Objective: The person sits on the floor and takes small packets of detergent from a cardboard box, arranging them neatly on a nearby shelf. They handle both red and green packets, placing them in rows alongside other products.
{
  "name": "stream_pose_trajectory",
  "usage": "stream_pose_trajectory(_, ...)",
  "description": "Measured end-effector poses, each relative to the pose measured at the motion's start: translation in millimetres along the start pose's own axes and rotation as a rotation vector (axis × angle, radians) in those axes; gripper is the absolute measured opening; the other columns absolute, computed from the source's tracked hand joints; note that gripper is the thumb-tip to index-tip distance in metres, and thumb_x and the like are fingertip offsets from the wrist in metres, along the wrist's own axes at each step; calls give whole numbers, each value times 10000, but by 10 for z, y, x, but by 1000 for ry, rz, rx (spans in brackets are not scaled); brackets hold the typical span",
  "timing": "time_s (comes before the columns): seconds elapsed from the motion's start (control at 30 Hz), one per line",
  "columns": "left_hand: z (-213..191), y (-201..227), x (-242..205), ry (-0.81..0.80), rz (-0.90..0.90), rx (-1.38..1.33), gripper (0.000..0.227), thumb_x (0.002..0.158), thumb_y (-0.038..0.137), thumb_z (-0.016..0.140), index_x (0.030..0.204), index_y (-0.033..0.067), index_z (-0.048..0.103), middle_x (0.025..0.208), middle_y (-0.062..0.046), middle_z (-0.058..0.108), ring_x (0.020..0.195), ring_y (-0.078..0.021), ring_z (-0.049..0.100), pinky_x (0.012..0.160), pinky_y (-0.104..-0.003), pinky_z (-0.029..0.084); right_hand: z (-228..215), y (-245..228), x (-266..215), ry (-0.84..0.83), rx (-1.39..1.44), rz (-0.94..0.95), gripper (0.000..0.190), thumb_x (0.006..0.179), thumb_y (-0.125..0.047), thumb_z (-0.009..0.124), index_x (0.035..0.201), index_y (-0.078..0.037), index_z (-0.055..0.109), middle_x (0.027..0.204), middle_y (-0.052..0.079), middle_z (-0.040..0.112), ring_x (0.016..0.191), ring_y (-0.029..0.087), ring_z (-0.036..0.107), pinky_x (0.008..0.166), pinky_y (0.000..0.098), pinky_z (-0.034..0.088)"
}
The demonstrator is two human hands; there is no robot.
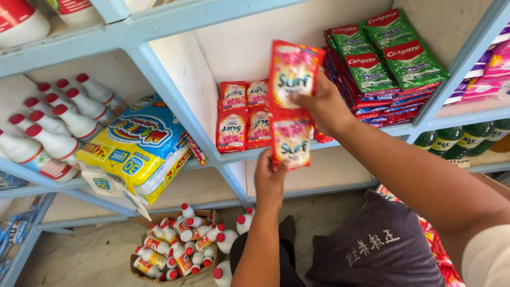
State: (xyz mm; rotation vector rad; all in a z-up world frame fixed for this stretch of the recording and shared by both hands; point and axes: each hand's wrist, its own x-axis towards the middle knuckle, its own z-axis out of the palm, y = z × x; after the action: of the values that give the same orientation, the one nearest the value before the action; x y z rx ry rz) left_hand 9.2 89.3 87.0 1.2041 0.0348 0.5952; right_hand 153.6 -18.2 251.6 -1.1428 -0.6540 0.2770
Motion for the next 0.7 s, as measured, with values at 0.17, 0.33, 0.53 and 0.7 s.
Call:
stream_pose_trajectory(0.17, -201, 147, 417, 289, 323, 170, 443, 958, 48, 714, 1370, 7, 555, 1290, -76, 633, 1164, -129, 607, 1040, -294, 494, 322, 207, 644, -116, 174, 7, 453, 904, 109, 680, 1315, -42, 565, 1195, 104, 721, 1116, 207, 715, 1013, 398, 601)
stream_pose_trajectory(0.33, -312, 130, 630, 433, 422, 579, 441, 935, 45, 728, 1351, 25, 584, 1270, -123, 604, 1135, -233, 622, 1010, -351, 521, 374, 584, 1036, -155, 184, 61, 454, 920, 108, 661, 1329, -74, 584, 1202, 83, 733, 1115, 198, 717, 1014, 403, 602)
stream_pose_trajectory(0.53, -397, 104, 766, 406, 534, 903, 415, 929, 3, 705, 1329, 35, 596, 1214, -158, 632, 1165, -345, 596, 1036, -423, 498, 324, 935, 1291, -179, 199, 85, 421, 947, 124, 649, 1319, -65, 599, 1226, 82, 733, 1148, 192, 721, 1047, 404, 609)
stream_pose_trajectory(0.7, -394, 47, 813, 404, 461, 940, 347, 958, -3, 682, 1290, 76, 614, 1226, -156, 599, 1162, -347, 617, 987, -425, 542, 285, 1273, 1459, -127, 190, 147, 425, 938, 104, 669, 1328, -41, 584, 1218, 98, 734, 1130, 212, 724, 1038, 417, 609)
